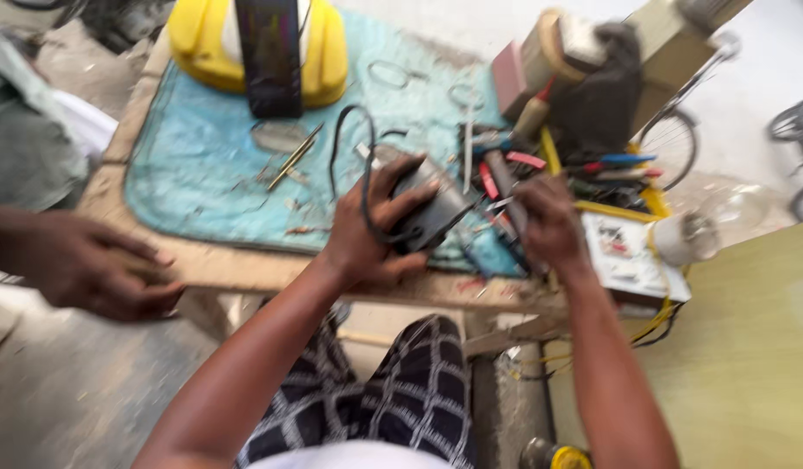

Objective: The person sits at an outdoor workbench repairing an electric motor. They hold the motor steady, work around its housing with a screwdriver, reposition and turn the motor, and use a hammer to tap it, handling the motor and its attached wires throughout.

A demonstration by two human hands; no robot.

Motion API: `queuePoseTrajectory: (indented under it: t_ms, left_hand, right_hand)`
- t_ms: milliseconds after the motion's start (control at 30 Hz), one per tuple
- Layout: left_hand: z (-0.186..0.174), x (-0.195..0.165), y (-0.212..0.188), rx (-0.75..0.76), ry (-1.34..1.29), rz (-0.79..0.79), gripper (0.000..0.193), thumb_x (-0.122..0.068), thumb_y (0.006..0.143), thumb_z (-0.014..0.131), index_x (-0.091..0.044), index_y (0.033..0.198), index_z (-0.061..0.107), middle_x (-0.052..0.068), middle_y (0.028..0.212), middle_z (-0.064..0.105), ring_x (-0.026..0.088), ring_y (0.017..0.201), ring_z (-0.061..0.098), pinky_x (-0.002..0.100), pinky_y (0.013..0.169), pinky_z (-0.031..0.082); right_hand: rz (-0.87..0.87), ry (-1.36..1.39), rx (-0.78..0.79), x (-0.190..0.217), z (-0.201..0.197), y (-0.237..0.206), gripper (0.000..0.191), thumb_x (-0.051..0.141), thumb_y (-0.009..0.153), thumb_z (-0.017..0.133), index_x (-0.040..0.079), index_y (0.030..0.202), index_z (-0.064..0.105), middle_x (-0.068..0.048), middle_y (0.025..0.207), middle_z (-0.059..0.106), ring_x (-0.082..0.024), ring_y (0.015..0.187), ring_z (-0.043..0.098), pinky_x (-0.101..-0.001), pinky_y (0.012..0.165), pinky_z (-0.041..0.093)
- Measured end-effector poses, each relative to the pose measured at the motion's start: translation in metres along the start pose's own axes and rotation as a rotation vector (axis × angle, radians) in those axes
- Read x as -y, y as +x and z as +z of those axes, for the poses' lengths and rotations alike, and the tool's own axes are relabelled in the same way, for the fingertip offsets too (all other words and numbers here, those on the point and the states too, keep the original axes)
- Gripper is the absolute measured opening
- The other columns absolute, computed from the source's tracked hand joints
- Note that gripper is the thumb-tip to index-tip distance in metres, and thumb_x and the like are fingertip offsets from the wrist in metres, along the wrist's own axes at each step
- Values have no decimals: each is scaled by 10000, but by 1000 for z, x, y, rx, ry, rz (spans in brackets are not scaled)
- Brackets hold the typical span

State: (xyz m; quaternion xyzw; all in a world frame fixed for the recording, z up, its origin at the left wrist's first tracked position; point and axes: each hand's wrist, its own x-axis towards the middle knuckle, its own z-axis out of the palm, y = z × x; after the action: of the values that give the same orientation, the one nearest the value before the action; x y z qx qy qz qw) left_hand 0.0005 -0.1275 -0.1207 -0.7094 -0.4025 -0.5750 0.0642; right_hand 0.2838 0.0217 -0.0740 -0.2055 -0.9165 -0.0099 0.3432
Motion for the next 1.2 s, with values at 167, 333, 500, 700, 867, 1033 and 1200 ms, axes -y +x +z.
queuePoseTrajectory:
  t_ms: [167,333,500,700,867,1033,1200]
  left_hand:
    - [2,5,-7,39,2,-22,816,-543,741,805,-222,1453,566,161,1566,472,438,1282,592,522,1054,521]
    - [1,3,-2,29,8,-13,823,-468,704,828,-225,1447,570,147,1574,472,420,1282,599,497,1050,533]
    - [2,2,-1,10,17,-12,815,-458,659,810,-211,1409,607,153,1542,511,403,1205,617,505,1013,535]
    - [9,2,-4,-25,-6,-14,790,-524,716,771,-201,1418,611,160,1540,515,401,1230,625,514,1027,528]
    - [4,-4,-6,-17,10,-35,779,-479,708,765,-206,1418,600,145,1553,515,399,1275,622,504,1052,535]
    - [6,-12,-6,7,8,-70,787,-424,672,767,-206,1408,595,132,1541,515,401,1269,622,503,1030,540]
    - [5,-17,-8,-18,-3,-76,785,-453,691,769,-215,1417,592,126,1534,518,406,1269,618,520,1047,531]
  right_hand:
    - [-133,-286,167,27,-26,25,271,-72,770,691,73,999,687,-81,981,629,-330,1028,566,-429,919,493]
    - [-235,-434,268,41,-35,45,302,-58,777,679,122,1019,691,-38,1043,676,-280,1103,599,-408,990,532]
    - [-376,-501,165,33,-26,51,330,100,842,711,94,1171,714,-20,958,655,-260,1127,620,-416,977,470]
    - [-394,-531,182,19,-17,40,195,73,843,699,117,1024,644,-32,1022,669,-237,1107,624,-411,1023,444]
    - [-335,-363,151,12,-4,36,208,70,757,727,102,931,617,-61,973,637,-280,1071,604,-447,961,440]
    - [-242,-260,162,0,3,19,227,25,711,708,86,906,610,-70,939,624,-304,1066,578,-464,924,427]
    - [-44,-53,103,2,28,-1,190,-67,794,604,77,918,591,-98,929,592,-320,1035,550,-448,947,435]
